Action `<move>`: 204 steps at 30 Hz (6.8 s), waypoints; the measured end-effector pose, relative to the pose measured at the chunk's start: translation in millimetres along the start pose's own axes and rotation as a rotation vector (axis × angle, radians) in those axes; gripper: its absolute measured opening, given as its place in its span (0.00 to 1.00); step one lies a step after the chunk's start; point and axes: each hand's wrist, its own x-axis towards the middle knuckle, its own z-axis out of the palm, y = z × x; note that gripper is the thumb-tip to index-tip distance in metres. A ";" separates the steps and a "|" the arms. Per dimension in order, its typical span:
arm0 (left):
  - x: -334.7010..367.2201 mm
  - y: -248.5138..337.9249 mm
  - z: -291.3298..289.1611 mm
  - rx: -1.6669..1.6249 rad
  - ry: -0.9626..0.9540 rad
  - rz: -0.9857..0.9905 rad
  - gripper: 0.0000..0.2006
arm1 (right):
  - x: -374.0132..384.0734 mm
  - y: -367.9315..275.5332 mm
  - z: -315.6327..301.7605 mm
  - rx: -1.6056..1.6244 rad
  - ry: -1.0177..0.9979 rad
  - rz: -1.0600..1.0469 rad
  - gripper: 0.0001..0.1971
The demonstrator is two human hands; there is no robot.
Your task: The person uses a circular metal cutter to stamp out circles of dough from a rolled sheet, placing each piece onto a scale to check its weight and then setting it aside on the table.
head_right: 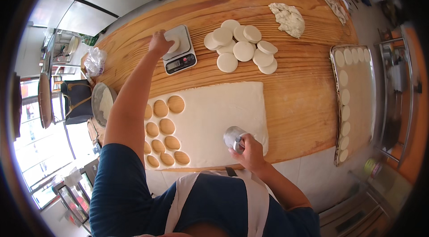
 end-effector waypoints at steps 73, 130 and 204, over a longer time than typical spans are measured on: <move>-368.5 -315.7 81.5 -0.009 0.327 -0.942 0.30 | 20.8 -107.7 165.4 -0.666 -0.129 0.073 0.21; -399.0 -185.1 57.7 -1.409 -0.300 -0.306 0.21 | -51.9 -66.7 126.8 -0.015 0.115 0.010 0.18; -374.5 -354.6 89.8 -0.301 -0.148 -1.431 0.62 | 141.3 -104.9 119.9 -0.554 -0.100 0.130 0.21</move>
